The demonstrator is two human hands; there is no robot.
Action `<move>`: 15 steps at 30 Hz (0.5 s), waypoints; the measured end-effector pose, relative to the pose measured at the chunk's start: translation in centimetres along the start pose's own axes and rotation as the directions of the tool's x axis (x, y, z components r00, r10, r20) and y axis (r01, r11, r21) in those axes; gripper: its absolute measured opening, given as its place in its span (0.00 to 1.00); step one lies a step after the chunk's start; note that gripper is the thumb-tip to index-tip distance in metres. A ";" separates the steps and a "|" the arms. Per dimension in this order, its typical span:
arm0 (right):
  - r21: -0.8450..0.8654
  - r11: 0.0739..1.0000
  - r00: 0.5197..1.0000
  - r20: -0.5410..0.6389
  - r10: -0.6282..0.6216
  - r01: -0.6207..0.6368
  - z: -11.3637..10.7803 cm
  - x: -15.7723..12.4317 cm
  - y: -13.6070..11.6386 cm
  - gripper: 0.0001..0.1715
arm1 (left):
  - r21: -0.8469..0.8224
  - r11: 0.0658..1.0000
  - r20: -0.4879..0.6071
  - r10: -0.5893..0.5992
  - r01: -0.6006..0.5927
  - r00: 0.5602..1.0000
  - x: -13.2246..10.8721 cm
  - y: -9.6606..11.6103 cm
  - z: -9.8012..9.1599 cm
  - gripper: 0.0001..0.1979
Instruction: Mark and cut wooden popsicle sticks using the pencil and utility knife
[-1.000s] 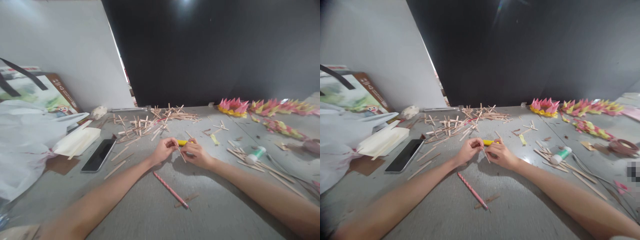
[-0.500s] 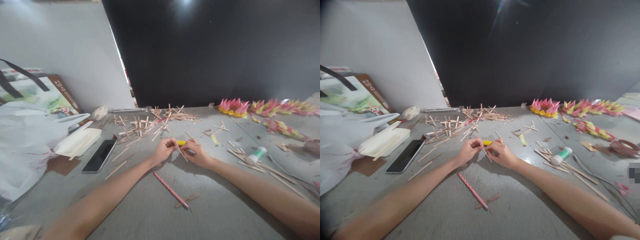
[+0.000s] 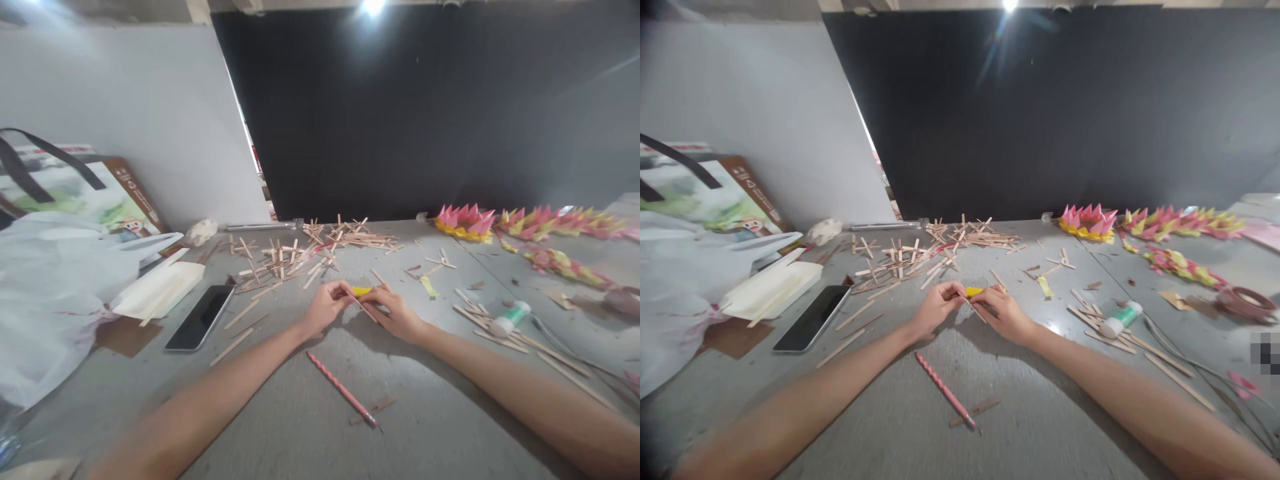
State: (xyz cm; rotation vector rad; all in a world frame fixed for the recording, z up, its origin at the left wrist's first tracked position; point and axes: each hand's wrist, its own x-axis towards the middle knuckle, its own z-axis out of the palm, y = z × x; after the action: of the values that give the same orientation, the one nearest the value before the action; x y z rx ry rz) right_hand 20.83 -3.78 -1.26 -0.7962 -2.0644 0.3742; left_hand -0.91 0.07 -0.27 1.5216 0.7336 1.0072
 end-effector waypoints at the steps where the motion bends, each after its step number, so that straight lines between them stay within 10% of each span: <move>1: 0.001 1.000 1.000 -0.008 -0.006 0.006 0.0 0.0 0.0 0.09 | -0.003 1.000 -0.003 -0.003 0.003 1.000 0.0 0.0 0.0 0.26; 15: -0.018 1.000 0.999 0.037 -0.024 0.025 0.8 0.4 0.0 0.08 | -0.033 0.998 -0.048 -0.054 0.052 0.997 -0.2 0.9 -0.1 0.28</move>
State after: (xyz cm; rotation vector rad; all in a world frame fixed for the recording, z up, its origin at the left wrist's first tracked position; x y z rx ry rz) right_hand 20.07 -3.49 -1.49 -0.7795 -2.1134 0.3589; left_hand -1.17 -0.22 0.60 1.4472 0.7850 1.0153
